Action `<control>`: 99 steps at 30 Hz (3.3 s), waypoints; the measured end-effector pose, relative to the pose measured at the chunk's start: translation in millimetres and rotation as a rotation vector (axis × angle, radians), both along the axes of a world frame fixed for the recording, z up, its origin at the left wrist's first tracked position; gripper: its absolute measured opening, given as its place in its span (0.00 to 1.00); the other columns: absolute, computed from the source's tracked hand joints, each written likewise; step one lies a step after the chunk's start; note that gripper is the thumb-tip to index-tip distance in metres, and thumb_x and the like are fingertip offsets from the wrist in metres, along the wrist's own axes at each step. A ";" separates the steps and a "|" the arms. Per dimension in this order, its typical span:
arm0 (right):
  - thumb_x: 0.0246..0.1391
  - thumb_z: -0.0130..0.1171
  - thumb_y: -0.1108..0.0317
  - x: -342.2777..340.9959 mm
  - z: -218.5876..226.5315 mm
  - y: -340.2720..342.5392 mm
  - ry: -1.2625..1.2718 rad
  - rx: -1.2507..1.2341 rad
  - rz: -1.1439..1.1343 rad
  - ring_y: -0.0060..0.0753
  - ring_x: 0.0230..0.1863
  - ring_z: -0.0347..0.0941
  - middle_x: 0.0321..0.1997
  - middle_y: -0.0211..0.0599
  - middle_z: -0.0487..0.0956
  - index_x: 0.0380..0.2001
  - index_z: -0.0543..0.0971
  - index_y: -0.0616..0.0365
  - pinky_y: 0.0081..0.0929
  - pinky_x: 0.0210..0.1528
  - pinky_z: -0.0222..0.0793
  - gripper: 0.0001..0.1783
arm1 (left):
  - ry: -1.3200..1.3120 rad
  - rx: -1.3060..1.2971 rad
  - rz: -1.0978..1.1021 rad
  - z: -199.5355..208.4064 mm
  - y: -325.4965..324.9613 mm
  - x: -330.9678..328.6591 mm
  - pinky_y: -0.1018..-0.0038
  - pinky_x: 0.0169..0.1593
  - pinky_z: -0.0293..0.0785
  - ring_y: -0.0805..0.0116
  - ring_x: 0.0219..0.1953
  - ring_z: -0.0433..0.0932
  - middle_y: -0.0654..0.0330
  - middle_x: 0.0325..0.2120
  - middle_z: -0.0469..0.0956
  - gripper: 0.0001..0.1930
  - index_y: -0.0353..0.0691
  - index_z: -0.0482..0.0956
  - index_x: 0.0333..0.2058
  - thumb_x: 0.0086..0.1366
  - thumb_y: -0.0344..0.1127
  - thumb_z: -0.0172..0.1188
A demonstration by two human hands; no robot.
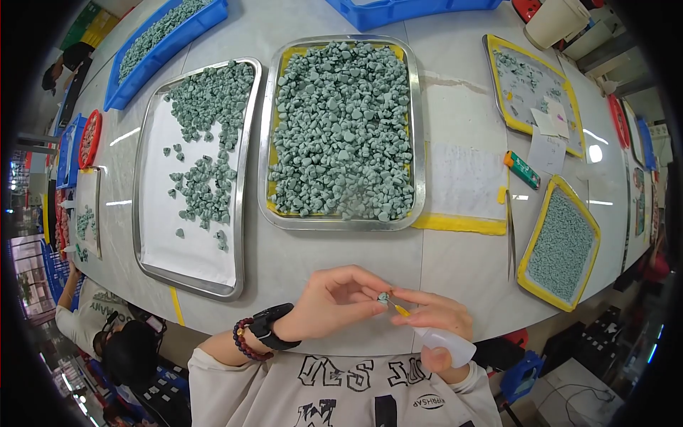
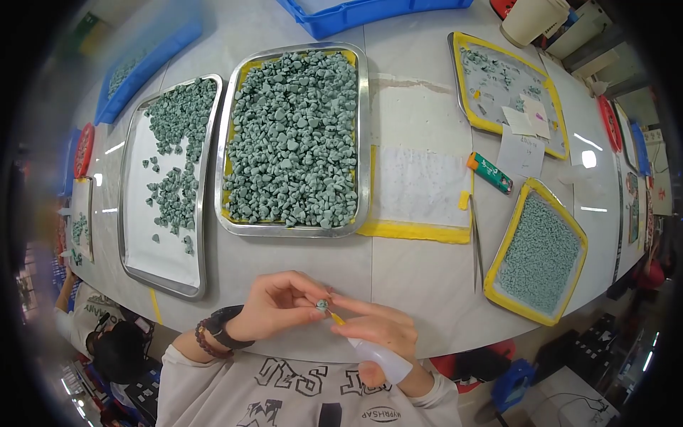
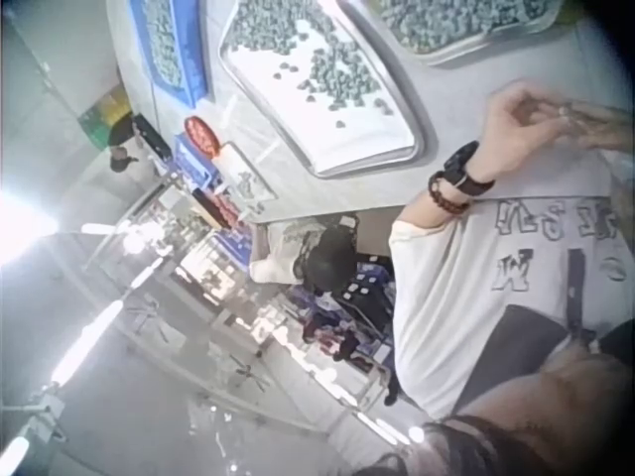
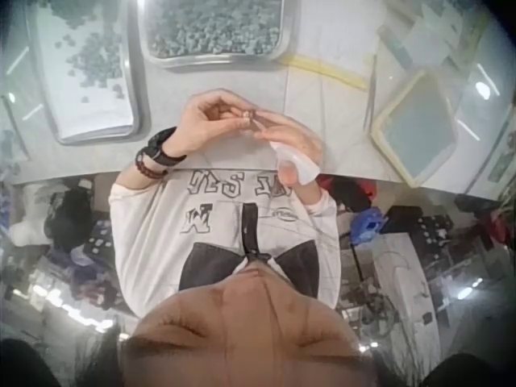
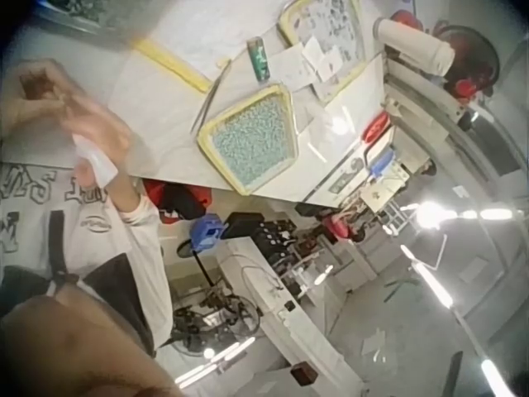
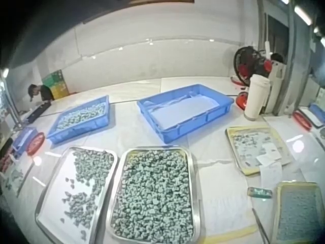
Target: Assembling small green plastic components at a workbench in a factory setting.
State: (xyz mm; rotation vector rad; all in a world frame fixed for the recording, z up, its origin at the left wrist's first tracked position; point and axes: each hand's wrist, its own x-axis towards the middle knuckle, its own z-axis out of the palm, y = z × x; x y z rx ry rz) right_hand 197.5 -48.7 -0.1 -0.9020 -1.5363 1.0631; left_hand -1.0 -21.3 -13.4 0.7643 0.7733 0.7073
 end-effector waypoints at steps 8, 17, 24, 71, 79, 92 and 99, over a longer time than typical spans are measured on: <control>0.59 0.40 0.40 1.6 -0.9 -1.1 0.019 -0.021 0.003 0.59 0.37 0.78 0.23 0.45 0.79 0.32 0.72 0.63 0.43 0.37 0.77 0.31 | -0.034 -0.031 0.010 1.8 -0.5 0.3 0.79 0.45 0.76 0.74 0.42 0.76 0.55 0.41 0.76 0.13 0.30 0.75 0.42 0.56 0.19 0.60; 0.54 0.54 0.52 27.7 -4.1 10.2 -0.414 0.163 -0.144 0.51 0.43 0.76 0.33 0.42 0.80 0.37 0.74 0.60 0.40 0.43 0.73 0.20 | -0.035 -0.041 -0.008 1.1 -1.0 0.9 0.79 0.44 0.76 0.72 0.41 0.77 0.54 0.40 0.77 0.13 0.30 0.75 0.40 0.55 0.17 0.60; 0.42 0.59 0.75 54.5 6.9 19.8 -1.018 0.249 -0.392 0.44 0.44 0.70 0.38 0.36 0.77 0.33 0.78 0.58 0.37 0.50 0.63 0.11 | -0.041 -0.016 0.028 -2.7 -0.6 -1.0 0.79 0.44 0.75 0.72 0.41 0.77 0.53 0.40 0.77 0.12 0.30 0.75 0.39 0.55 0.15 0.58; 0.26 0.67 0.76 10.2 14.2 5.1 -0.605 0.151 -0.093 0.30 0.30 0.68 0.25 0.23 0.73 0.23 0.81 0.51 0.37 0.44 0.61 0.13 | -0.009 0.074 -0.263 3.6 -0.4 -2.1 0.81 0.44 0.74 0.76 0.40 0.75 0.58 0.39 0.75 0.17 0.32 0.77 0.45 0.55 0.16 0.59; 0.26 0.67 0.75 2.7 16.6 -0.3 -0.794 0.301 -0.168 0.30 0.30 0.68 0.27 0.23 0.73 0.25 0.80 0.50 0.38 0.45 0.61 0.15 | 0.070 0.169 -0.232 -1.1 -2.2 0.4 0.81 0.42 0.74 0.76 0.43 0.73 0.59 0.39 0.76 0.16 0.33 0.77 0.44 0.55 0.18 0.60; 0.30 0.65 0.74 1.6 19.5 3.3 -0.762 0.373 -0.136 0.30 0.31 0.69 0.27 0.23 0.72 0.25 0.79 0.49 0.38 0.48 0.61 0.13 | -0.128 -0.183 -0.311 4.5 3.0 -5.6 0.77 0.46 0.73 0.73 0.41 0.76 0.59 0.37 0.77 0.15 0.30 0.76 0.45 0.58 0.18 0.57; 0.28 0.66 0.74 5.1 19.6 3.4 -0.726 0.414 -0.118 0.29 0.32 0.69 0.27 0.23 0.72 0.26 0.78 0.49 0.37 0.47 0.62 0.14 | -0.204 -0.264 -0.308 6.1 6.2 -7.9 0.77 0.44 0.74 0.73 0.37 0.77 0.59 0.35 0.77 0.13 0.29 0.75 0.45 0.60 0.19 0.56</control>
